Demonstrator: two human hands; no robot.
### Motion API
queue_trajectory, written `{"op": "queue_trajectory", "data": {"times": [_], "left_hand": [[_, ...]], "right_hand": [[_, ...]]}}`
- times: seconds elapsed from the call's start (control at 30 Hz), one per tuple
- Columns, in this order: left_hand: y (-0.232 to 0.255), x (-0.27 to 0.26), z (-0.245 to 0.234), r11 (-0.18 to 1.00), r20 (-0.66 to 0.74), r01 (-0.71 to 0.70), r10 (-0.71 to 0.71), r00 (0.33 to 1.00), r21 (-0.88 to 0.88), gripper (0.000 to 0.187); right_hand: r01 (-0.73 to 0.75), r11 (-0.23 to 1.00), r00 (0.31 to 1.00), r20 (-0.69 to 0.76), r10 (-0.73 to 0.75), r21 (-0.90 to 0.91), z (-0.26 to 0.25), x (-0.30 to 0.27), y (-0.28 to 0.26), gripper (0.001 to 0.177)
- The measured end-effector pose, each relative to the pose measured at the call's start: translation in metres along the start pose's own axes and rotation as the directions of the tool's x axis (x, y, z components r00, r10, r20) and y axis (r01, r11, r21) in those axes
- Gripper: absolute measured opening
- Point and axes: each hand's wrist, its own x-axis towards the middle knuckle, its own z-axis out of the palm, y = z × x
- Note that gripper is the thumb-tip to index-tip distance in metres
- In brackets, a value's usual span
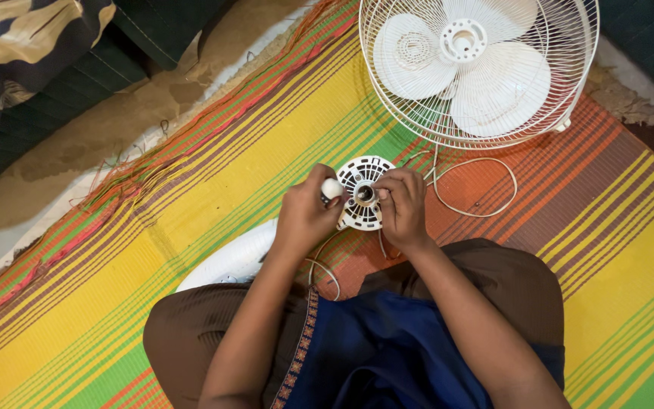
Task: The person sits on a mat and uses a screwdriver to tighten screws on the rear motor housing of a disassembled white pedestal fan. The fan head with blades and cage is placed nearby. The person repeatedly turns the screwdriver to secure the housing.
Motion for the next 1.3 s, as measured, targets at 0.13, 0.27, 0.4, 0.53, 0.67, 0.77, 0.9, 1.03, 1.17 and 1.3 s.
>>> {"op": "queue_trajectory", "data": {"times": [0.13, 0.27, 0.4, 0.53, 0.67, 0.77, 0.9, 1.03, 1.17, 1.3], "left_hand": [[0.011, 0.0, -0.002, 0.975, -0.111, -0.077, 0.055, 0.992, -0.21, 0.029], [0.02, 0.0, 0.007, 0.951, -0.068, -0.029, 0.009, 0.998, -0.306, 0.027], [0.026, -0.001, 0.02, 0.95, -0.013, -0.123, 0.125, 0.992, -0.288, 0.028], [0.024, -0.003, 0.029, 0.96, -0.048, -0.137, 0.129, 0.991, -0.244, 0.029], [0.019, -0.001, 0.034, 0.959, -0.073, -0.076, 0.058, 0.996, -0.273, 0.028], [0.017, -0.002, 0.036, 0.958, -0.05, -0.007, -0.007, 0.999, -0.286, 0.028], [0.012, -0.002, 0.039, 0.934, -0.015, 0.044, -0.053, 0.999, -0.355, 0.029], [0.004, 0.001, 0.041, 0.892, 0.012, 0.1, -0.106, 0.994, -0.441, 0.029], [-0.003, 0.001, 0.044, 0.857, 0.04, 0.13, -0.127, 0.991, -0.498, 0.029], [-0.003, 0.001, 0.044, 0.835, 0.073, 0.192, -0.18, 0.981, -0.515, 0.027]], "right_hand": [[0.042, 0.999, 0.998, -0.047, -0.041, 0.008, 0.002, 0.0, -0.002, 0.01], [-0.024, 0.999, 0.997, -0.071, 0.027, 0.044, 0.003, -0.005, -0.005, 0.01], [-0.092, 0.986, 0.992, -0.073, 0.102, 0.138, 0.002, -0.009, -0.003, 0.015], [-0.141, 0.969, 0.982, -0.096, 0.163, 0.204, 0.004, -0.016, -0.002, 0.015], [-0.13, 0.978, 0.985, -0.09, 0.146, 0.16, 0.005, -0.016, -0.002, 0.012], [-0.103, 0.984, 0.988, -0.096, 0.118, 0.147, 0.004, -0.012, -0.004, 0.01], [-0.094, 0.988, 0.99, -0.09, 0.106, 0.119, -0.003, -0.004, -0.007, 0.008], [-0.078, 0.986, 0.989, -0.133, 0.059, -0.147, -0.032, 0.007, 0.017, 0.012], [-0.302, 0.907, 0.932, 0.109, 0.345, -0.295, -0.094, 0.006, 0.076, 0.018], [-0.543, 0.597, 0.563, 0.272, 0.78, -0.59, -0.141, -0.017, 0.128, 0.021]]}}
